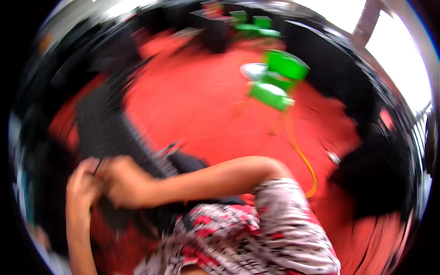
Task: The person weaves black plastic strips into a furniture frame by hand, sliding them through existing gaps and pulling them tight.
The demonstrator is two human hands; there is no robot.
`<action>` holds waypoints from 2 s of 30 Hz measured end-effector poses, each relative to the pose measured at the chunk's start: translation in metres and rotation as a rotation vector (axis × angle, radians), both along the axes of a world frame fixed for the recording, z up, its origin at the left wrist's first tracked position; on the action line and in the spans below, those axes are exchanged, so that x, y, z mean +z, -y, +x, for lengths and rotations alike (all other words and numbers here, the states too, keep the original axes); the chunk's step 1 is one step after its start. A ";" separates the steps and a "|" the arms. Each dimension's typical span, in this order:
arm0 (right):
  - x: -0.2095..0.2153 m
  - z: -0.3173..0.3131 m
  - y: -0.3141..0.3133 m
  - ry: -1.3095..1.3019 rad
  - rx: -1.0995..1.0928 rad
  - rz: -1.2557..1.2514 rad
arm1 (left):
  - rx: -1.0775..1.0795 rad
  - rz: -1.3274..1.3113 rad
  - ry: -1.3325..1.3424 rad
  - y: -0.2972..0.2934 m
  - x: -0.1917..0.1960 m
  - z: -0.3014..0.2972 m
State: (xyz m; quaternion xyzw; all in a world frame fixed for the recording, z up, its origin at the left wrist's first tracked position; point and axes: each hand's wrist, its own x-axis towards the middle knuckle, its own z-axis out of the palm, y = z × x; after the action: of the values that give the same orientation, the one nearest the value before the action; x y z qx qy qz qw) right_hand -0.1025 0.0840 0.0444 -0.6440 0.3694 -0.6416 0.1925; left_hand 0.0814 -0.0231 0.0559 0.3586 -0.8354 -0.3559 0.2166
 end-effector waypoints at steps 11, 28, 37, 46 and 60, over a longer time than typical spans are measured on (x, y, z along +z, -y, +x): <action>0.076 -0.042 -0.016 -0.379 -0.196 0.017 | -0.012 0.510 -0.337 -0.023 0.033 0.004; 0.047 -0.040 -0.012 0.047 0.337 0.509 | 0.219 -0.062 -0.648 -0.093 -0.018 -0.020; 0.057 -0.051 -0.036 -0.403 0.075 0.388 | 0.260 -0.637 -0.445 -0.119 -0.043 -0.042; 0.060 -0.056 -0.024 -0.638 0.127 0.394 | 0.231 -0.528 -0.549 -0.113 -0.051 -0.044; 0.050 -0.044 -0.015 -0.569 0.067 0.648 | 0.286 -0.459 -0.685 -0.112 -0.066 -0.046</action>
State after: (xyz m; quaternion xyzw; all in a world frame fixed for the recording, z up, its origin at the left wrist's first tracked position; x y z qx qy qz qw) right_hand -0.1464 0.0992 0.0941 -0.7130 0.5691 -0.2828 0.2962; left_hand 0.0355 0.0893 -0.0100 0.2747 -0.7147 -0.2257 0.6023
